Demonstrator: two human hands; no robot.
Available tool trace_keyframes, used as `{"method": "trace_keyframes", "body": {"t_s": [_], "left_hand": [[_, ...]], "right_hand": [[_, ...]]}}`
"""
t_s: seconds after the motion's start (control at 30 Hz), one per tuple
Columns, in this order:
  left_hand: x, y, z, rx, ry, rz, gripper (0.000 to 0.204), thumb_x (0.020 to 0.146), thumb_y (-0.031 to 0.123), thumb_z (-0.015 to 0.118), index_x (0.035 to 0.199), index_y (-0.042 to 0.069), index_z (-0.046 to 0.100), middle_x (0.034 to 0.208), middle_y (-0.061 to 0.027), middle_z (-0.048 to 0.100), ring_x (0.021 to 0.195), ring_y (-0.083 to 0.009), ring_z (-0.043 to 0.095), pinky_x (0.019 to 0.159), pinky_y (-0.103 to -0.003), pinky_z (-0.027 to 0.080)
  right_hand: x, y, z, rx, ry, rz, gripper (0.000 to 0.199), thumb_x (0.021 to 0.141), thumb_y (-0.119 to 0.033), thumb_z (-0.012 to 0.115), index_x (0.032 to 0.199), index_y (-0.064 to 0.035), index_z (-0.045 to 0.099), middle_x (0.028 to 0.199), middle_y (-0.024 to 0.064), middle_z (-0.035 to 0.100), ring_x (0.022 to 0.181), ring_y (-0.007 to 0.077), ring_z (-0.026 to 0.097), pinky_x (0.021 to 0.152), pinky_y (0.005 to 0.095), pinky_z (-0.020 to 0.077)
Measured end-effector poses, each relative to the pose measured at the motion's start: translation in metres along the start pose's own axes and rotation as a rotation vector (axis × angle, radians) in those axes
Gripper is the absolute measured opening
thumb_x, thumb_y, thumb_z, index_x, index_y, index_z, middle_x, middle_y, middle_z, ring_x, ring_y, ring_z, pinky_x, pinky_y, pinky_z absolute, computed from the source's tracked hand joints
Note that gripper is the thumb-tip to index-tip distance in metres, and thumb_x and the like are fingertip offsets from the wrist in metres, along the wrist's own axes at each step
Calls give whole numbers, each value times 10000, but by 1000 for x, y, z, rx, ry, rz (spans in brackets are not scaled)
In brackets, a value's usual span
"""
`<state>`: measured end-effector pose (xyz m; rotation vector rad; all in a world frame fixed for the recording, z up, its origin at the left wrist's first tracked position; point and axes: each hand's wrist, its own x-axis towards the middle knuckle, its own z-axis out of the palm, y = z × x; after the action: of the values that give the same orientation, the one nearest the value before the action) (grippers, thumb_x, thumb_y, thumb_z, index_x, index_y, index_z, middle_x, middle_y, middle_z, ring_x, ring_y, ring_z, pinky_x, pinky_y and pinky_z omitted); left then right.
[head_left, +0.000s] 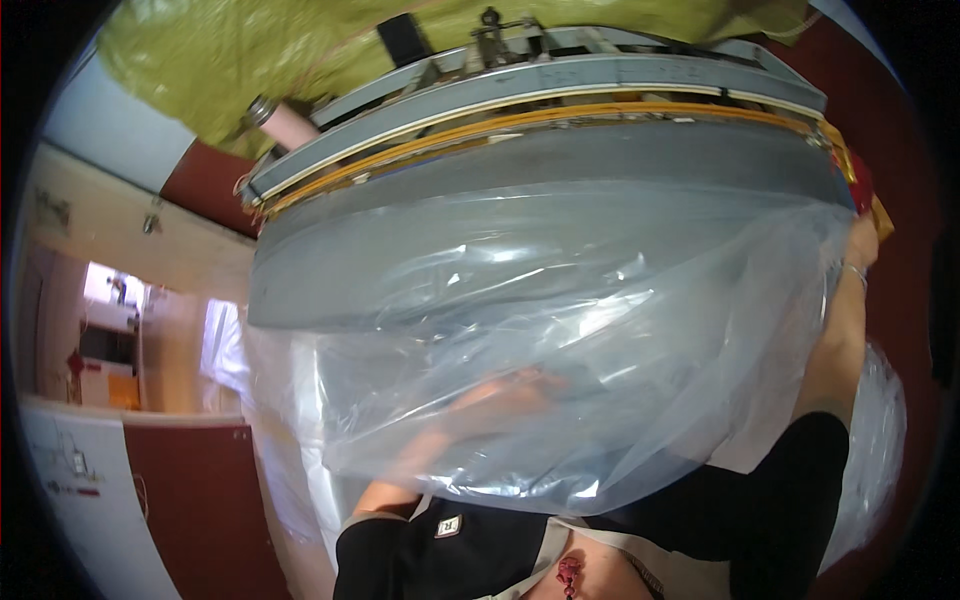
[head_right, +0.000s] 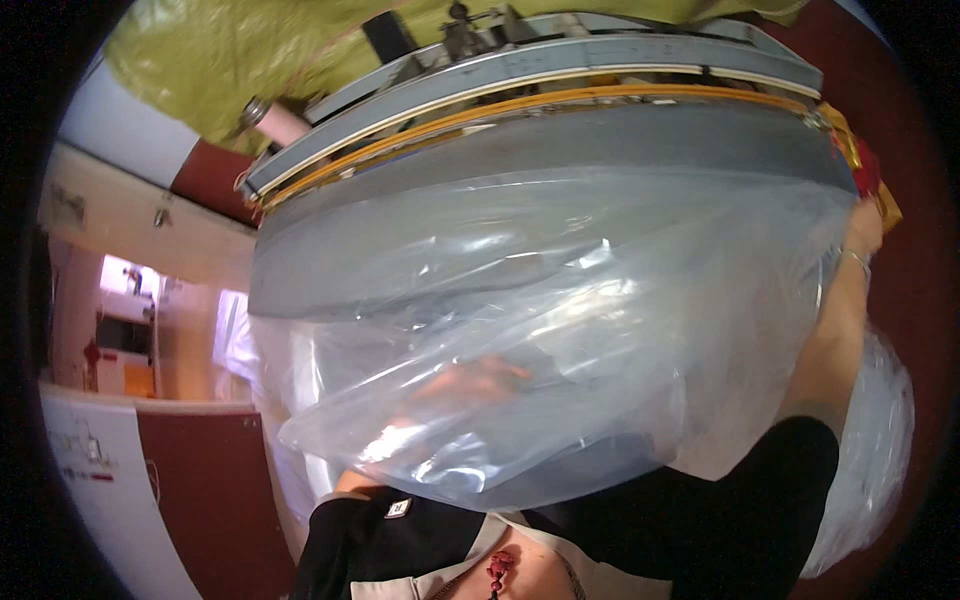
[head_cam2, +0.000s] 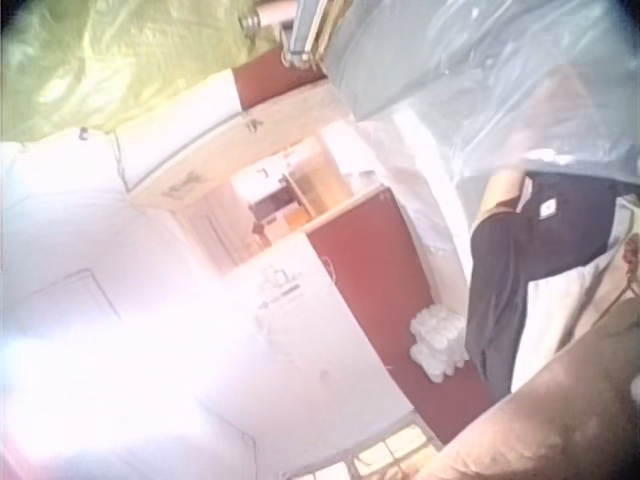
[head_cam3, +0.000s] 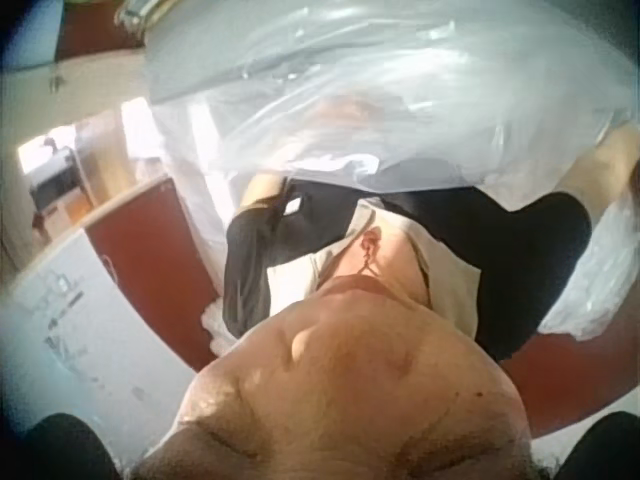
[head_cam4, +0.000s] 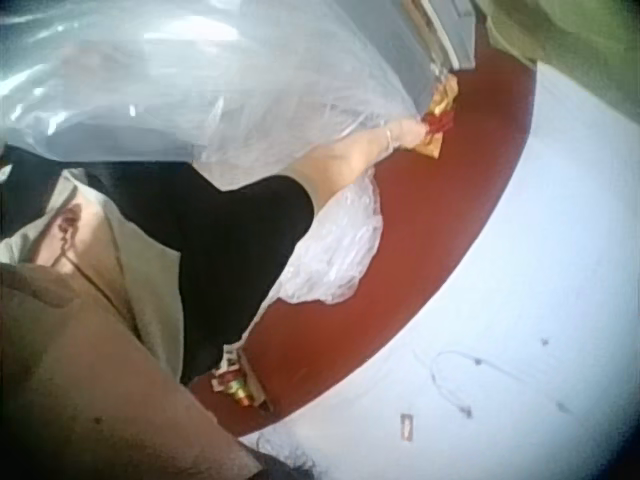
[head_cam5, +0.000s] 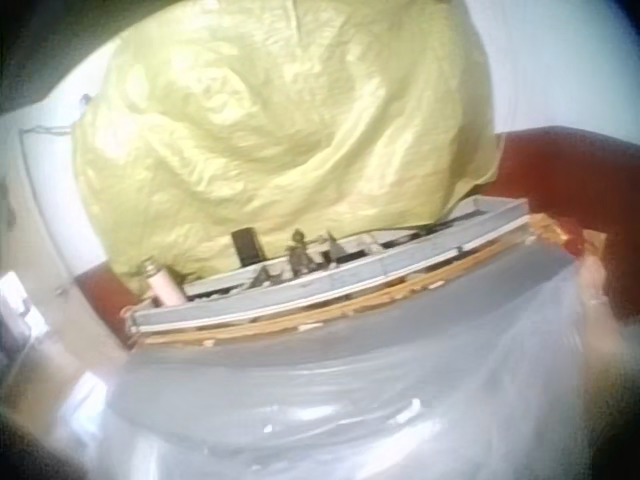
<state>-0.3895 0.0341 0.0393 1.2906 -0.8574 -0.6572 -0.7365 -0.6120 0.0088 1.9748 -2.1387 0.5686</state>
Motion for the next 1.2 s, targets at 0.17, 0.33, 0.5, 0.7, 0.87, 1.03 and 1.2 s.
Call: {"method": "trace_keyframes", "body": {"t_s": [0.17,0.33,0.5,0.7,0.87,1.03,1.2], "left_hand": [[-1,78,-105,690,704,206,304,894,314,363,948,47,499,917,-59,538,841,-156,516,749,-292,450],[-32,156,-274,896,924,525,213,876,265,487,862,56,529,770,-4,526,631,-102,486,551,-215,398],[29,210,-305,1922,1075,46,257,799,283,577,857,35,539,758,-164,596,755,-325,591,607,-406,441],[91,103,-151,1365,248,286,174,740,61,621,895,24,552,902,-128,566,859,-293,544,757,-344,426],[77,-14,-198,1438,49,89,536,821,312,548,1246,18,407,1313,-155,379,1250,-320,296,990,-405,261],[97,-6,-204,1494,55,81,479,825,290,542,1232,58,442,1291,-119,422,1163,-315,391,931,-411,325],[140,-25,-215,1353,178,195,357,788,243,591,1080,45,531,1024,-120,579,952,-298,517,752,-366,430]], "right_hand": [[-9,7,2,-21,-32,17,373,850,-374,441,1055,-87,560,1061,172,574,999,365,536,787,472,434],[-4,6,7,7,-40,30,377,866,-372,410,1094,-97,533,1055,169,575,989,365,538,778,470,430],[2,3,16,25,-38,-62,369,872,-370,404,1151,-143,486,1058,172,568,978,378,531,765,461,432],[-12,4,-2,29,-46,-4,398,877,-386,389,1149,-117,497,1068,183,563,987,382,527,780,455,429],[-7,-5,3,41,-74,-20,412,882,-392,379,1134,-94,512,1083,181,560,996,371,527,791,441,425],[-2,3,10,84,-69,20,417,877,-404,376,1108,-96,537,1090,176,557,990,369,528,793,442,420],[55,114,40,1192,-104,130,362,811,-326,586,993,-14,595,965,124,608,883,236,575,763,322,447]]}}
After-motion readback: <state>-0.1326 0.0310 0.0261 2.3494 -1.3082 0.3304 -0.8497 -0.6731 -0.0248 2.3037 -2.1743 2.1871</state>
